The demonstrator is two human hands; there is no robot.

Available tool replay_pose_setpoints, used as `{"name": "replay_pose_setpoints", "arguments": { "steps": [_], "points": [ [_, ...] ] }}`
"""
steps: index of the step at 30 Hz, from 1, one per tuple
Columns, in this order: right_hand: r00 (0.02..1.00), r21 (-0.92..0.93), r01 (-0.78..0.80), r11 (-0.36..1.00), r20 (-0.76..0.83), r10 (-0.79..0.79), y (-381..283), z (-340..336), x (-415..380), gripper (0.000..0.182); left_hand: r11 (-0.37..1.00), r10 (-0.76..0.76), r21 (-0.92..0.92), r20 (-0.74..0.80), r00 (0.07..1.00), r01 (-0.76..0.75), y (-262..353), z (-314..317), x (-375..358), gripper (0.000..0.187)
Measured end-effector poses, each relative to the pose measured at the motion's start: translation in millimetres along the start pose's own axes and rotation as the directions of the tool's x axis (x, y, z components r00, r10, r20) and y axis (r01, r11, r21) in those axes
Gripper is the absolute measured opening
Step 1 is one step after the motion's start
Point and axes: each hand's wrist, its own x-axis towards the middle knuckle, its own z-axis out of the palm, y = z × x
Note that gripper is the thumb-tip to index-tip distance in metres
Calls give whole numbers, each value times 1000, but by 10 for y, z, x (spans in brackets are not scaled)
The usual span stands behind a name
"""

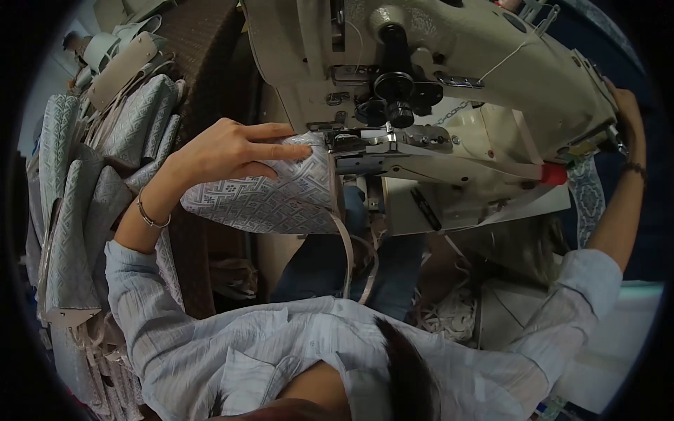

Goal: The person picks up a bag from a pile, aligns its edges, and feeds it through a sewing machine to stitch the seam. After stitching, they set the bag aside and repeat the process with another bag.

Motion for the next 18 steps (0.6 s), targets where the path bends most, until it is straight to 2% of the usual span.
{"name": "replay_pose_setpoints", "arguments": {
  "steps": [1, 3, 4, 5, 7, 8, 10, 11, 12, 14, 16, 17, 18],
  "points": [
    [997, 129, 32, 991, -80, -22, -109, 80, -220, 52, 1000, 1, 1, -2, 1000, -1, 22, -16, 4, 59],
    [985, 250, 80, 965, -167, -38, -343, 333, -713, 53, 995, -97, 12, 112, 989, 96, 62, -62, 5, 61],
    [920, 598, 192, 778, -386, 69, -388, 592, -986, 53, 996, -94, 11, 110, 990, 93, 47, -64, 5, 61],
    [815, 800, 369, 473, -523, 250, -354, 859, -1134, 53, 998, -67, 13, 85, 994, 66, 22, -54, 10, 61],
    [602, 740, 580, 340, -670, 434, -54, 1621, -1093, 52, 999, -42, 11, 57, 997, 41, -2, -10, 15, 61],
    [603, 741, 578, 340, -670, 434, -93, 1782, -1223, 52, 1000, -23, 15, 23, 999, 23, -13, 14, 10, 60],
    [564, 582, 692, 428, -805, 183, -397, 2020, -1524, 56, 1000, -6, 24, -8, 1000, 7, -25, 14, 2, 59],
    [566, 585, 690, 427, -803, 185, -205, 1914, -1408, 56, 1000, -5, 27, -7, 1000, 5, -26, 13, 5, 59],
    [542, 598, 574, 559, -790, 288, 122, 1658, -1216, 54, 1000, -1, 29, -6, 1000, 1, -27, 14, 13, 59],
    [497, 609, 434, 664, -776, 388, 119, 1202, -1156, 53, 1000, -8, 21, 2, 1000, 8, -17, 6, 19, 59],
    [507, 400, 422, 813, -848, 155, -407, 812, -1344, 54, 1000, -15, 17, 7, 1000, 15, -12, -11, 24, 59],
    [507, 402, 422, 813, -847, 156, -388, 758, -1249, 54, 1000, -14, 9, 2, 1000, 14, -5, -7, 20, 59],
    [644, 429, 335, 839, -754, 128, -388, 717, -1165, 54, 1000, -12, 2, -3, 1000, 12, -3, -4, 12, 59]
  ]
}}
